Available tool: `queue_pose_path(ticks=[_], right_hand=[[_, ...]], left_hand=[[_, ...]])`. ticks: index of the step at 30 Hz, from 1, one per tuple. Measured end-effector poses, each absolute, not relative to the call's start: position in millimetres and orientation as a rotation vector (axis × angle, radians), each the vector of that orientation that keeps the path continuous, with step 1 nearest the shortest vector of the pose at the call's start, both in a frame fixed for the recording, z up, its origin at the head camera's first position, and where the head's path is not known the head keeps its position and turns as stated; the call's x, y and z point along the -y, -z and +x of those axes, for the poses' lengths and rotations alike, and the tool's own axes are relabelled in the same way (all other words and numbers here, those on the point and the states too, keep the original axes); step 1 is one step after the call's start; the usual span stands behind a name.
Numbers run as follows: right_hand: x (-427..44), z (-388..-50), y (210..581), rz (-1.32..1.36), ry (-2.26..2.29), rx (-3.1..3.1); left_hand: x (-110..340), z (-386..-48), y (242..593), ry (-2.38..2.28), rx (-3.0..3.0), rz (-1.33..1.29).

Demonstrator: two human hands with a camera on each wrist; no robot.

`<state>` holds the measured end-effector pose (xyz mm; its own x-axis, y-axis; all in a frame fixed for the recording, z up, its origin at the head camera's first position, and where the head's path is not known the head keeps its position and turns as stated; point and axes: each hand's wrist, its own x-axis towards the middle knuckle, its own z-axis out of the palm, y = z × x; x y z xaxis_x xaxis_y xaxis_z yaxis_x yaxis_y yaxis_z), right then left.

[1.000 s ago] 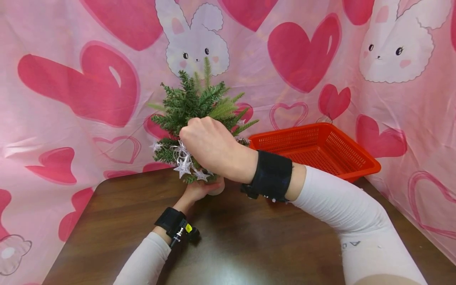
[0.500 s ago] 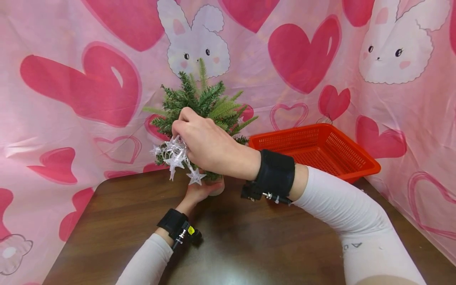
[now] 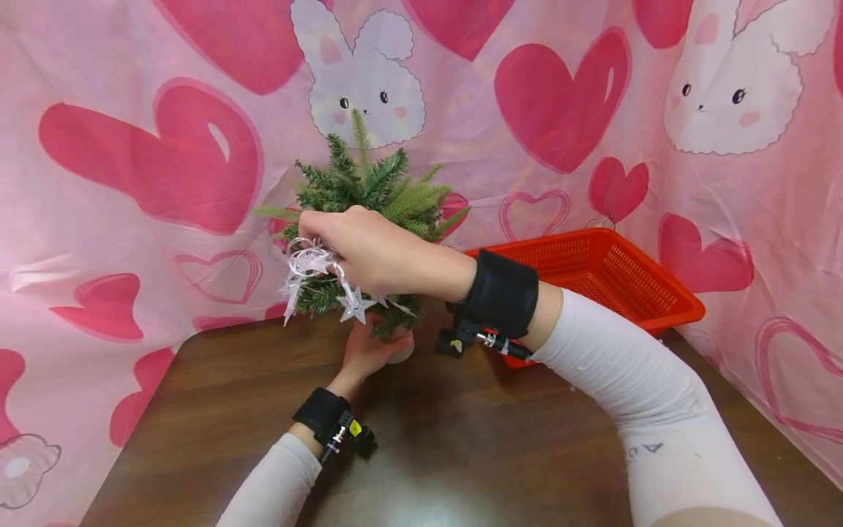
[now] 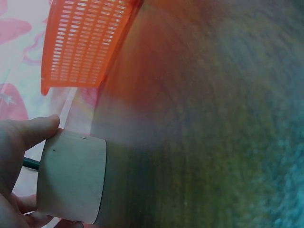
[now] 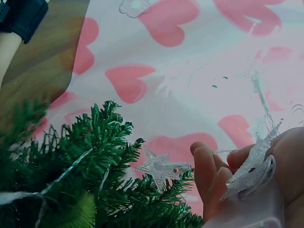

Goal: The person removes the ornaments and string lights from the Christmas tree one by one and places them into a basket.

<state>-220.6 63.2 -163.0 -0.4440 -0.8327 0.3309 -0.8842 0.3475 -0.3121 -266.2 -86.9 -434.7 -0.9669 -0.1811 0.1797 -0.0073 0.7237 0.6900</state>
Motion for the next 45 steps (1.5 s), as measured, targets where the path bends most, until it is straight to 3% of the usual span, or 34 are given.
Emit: queue_pose_path(ticks=[13,24,36,45], right_hand=[[-52.4,-216.2,163.1,1.477,-0.673,2.454],[-55.5,-213.5,166.7,1.379,-0.535,2.5],[-63.3,-210.5,171.1,1.186,-0.2,2.426],[-63.4,-207.3,173.4,1.019,0.036,2.435]], left_hand=[[85.1,-263.7,440.2,0.854,2.738,0.153],[109.2,-271.4,435.3,1.363,2.601,-0.401],[114.9,-268.7,432.5,1.477,2.55,-0.48],[111.1,-263.4,433.0,1.474,2.611,-0.253]])
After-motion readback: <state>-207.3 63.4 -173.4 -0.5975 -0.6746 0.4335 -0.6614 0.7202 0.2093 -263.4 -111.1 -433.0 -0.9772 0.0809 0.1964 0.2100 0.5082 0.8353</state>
